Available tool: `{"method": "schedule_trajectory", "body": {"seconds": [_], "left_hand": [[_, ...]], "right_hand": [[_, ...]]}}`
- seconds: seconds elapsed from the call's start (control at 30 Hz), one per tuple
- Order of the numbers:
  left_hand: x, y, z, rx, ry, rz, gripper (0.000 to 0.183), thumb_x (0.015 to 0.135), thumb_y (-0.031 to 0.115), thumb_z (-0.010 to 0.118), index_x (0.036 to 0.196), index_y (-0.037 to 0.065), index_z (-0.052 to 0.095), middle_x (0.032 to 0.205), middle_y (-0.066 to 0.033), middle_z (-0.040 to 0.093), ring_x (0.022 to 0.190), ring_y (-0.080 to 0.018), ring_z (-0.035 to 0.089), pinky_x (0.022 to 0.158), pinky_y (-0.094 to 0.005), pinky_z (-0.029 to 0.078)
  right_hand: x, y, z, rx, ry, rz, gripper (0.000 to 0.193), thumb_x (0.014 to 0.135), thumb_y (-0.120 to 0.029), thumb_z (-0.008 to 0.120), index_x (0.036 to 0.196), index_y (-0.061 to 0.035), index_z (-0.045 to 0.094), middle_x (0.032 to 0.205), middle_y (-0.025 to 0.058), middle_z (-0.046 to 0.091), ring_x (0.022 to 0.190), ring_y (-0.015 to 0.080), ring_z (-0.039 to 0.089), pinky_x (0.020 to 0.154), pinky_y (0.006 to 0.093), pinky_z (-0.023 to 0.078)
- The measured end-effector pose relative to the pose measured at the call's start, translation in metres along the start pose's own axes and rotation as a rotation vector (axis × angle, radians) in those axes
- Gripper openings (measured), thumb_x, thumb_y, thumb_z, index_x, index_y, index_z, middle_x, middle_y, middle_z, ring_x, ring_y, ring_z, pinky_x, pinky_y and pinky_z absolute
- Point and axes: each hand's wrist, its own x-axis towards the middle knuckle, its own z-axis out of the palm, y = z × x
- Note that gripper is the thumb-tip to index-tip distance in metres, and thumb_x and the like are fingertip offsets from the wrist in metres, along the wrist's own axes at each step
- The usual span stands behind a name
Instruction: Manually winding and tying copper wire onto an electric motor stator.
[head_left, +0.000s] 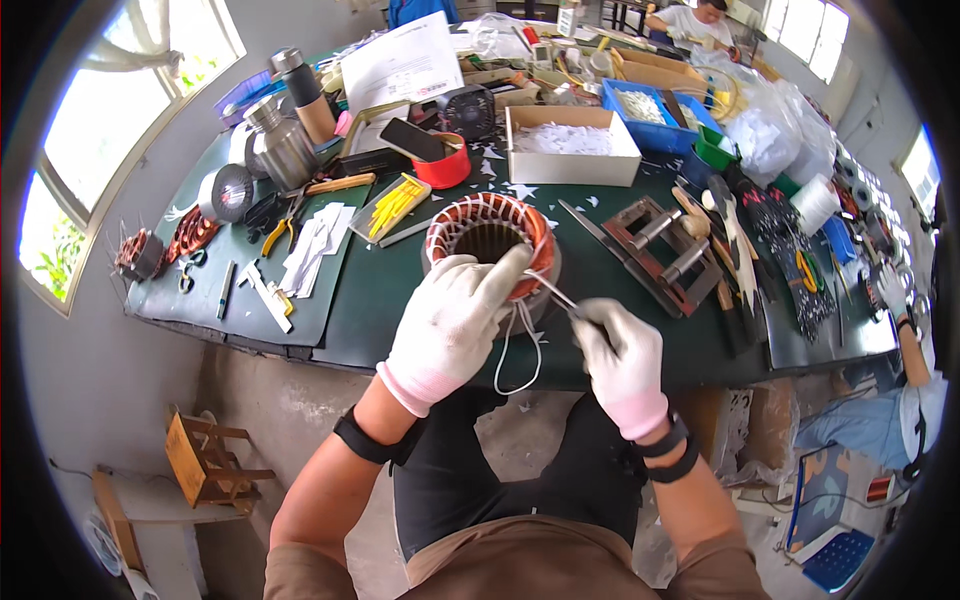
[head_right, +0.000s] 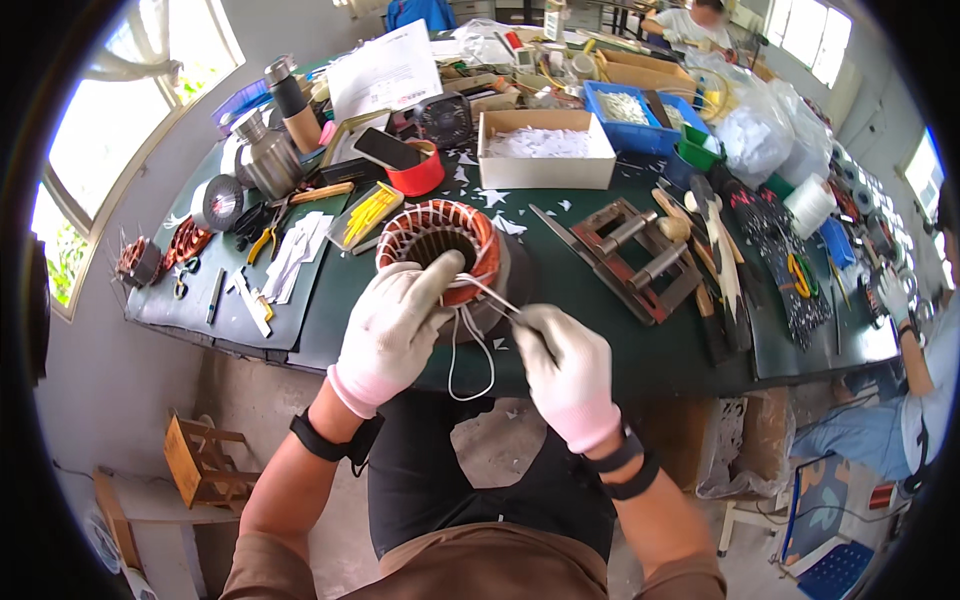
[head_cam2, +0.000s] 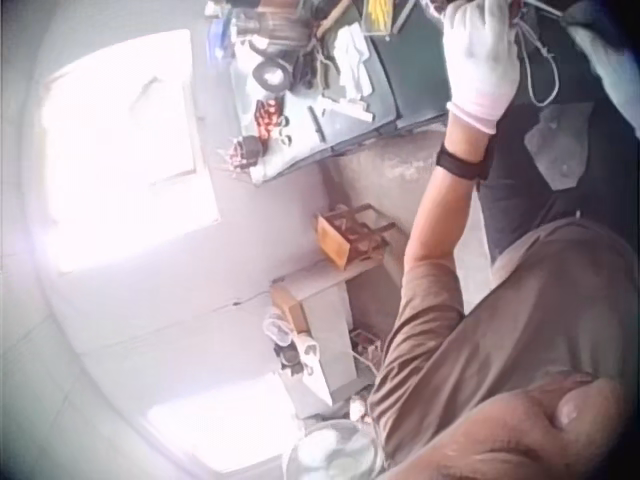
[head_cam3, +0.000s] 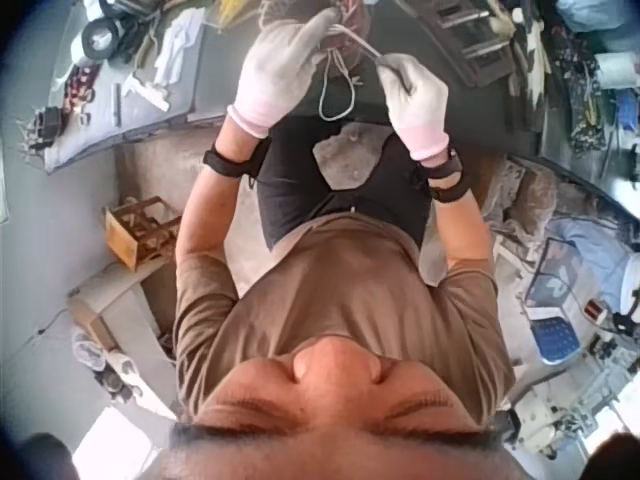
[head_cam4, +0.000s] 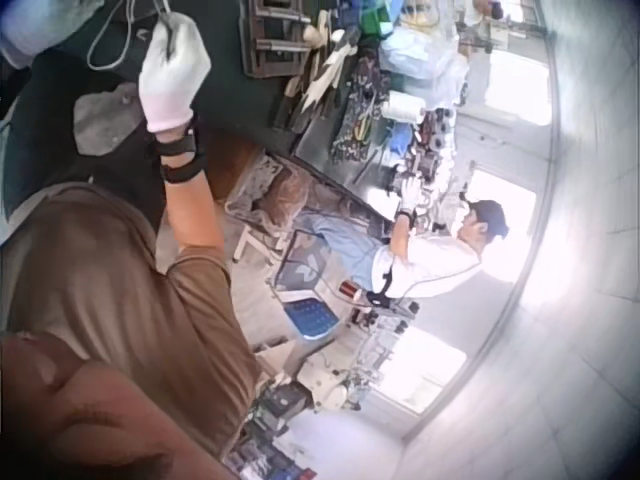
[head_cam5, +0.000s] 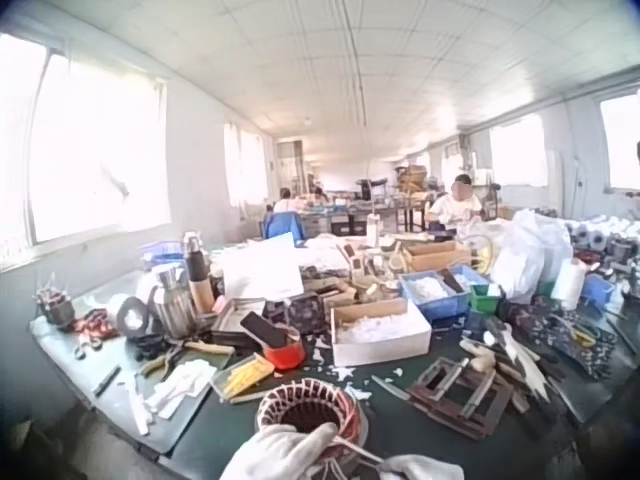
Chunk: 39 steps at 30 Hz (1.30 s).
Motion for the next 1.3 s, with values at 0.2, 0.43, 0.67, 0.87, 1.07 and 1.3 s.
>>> {"method": "schedule_trajectory", "body": {"seconds": [0.2,0.43,0.67,0.87,1.07,1.3], "left_hand": [[-0.007,-0.005,0.009,-0.036,0.069,-0.027,0.043,0.078,-0.002,0.082,0.120,0.004,0.078,0.106,-0.0105,0.075,0.099,-0.0339,0.070,0.093,-0.0427,0.056],[-0.010,-0.015,0.002,-0.104,0.079,0.051,0.040,0.081,-0.001,0.081,0.120,0.006,0.076,0.109,-0.0094,0.073,0.104,-0.0367,0.066,0.097,-0.0463,0.054],[-0.011,-0.009,0.004,-0.082,0.106,0.047,0.039,0.078,-0.004,0.081,0.116,0.004,0.079,0.110,-0.0096,0.076,0.102,-0.0347,0.069,0.095,-0.0439,0.056],[-0.012,-0.012,0.003,-0.081,0.114,0.042,0.039,0.078,-0.003,0.082,0.115,0.005,0.079,0.110,-0.0095,0.076,0.103,-0.0353,0.069,0.096,-0.0444,0.056],[-0.011,-0.011,0.005,-0.093,0.125,0.052,0.038,0.078,-0.001,0.084,0.115,0.004,0.078,0.109,-0.0101,0.076,0.103,-0.0358,0.068,0.097,-0.0448,0.056],[-0.014,-0.015,0.007,-0.113,0.143,0.048,0.035,0.081,-0.002,0.082,0.115,0.004,0.076,0.109,-0.0105,0.074,0.105,-0.0360,0.067,0.098,-0.0457,0.054]], "right_hand": [[-0.032,0.010,0.014,0.332,-0.118,0.063,0.022,0.098,-0.002,0.072,0.120,-0.0007,0.070,0.084,0.0079,0.068,0.072,0.0169,0.065,0.068,0.0289,0.051],[-0.024,-0.005,-0.003,0.085,-0.007,-0.139,0.015,0.097,-0.001,0.075,0.109,-0.0016,0.066,0.084,0.0119,0.070,0.075,0.0220,0.072,0.068,0.0333,0.056],[-0.018,0.035,0.035,0.276,-0.181,0.002,0.005,0.101,-0.003,0.071,0.100,0.0011,0.069,0.073,0.0110,0.064,0.062,0.0165,0.062,0.061,0.0306,0.050],[-0.037,0.009,0.022,0.656,-0.075,0.123,0.012,0.103,-0.001,0.070,0.114,-0.0005,0.069,0.084,-0.0012,0.064,0.066,0.0025,0.056,0.058,0.0218,0.045],[-0.010,-0.067,-0.031,-0.056,0.027,-0.613,0.028,0.092,-0.004,0.079,0.119,-0.0048,0.078,0.099,0.0115,0.072,0.086,0.0282,0.067,0.083,0.0399,0.053],[-0.159,0.018,-0.071,0.730,-0.143,0.272,0.033,0.110,-0.017,0.055,0.119,0.0115,0.068,0.064,0.0127,0.067,0.055,0.0235,0.065,0.062,0.0391,0.059]]}}
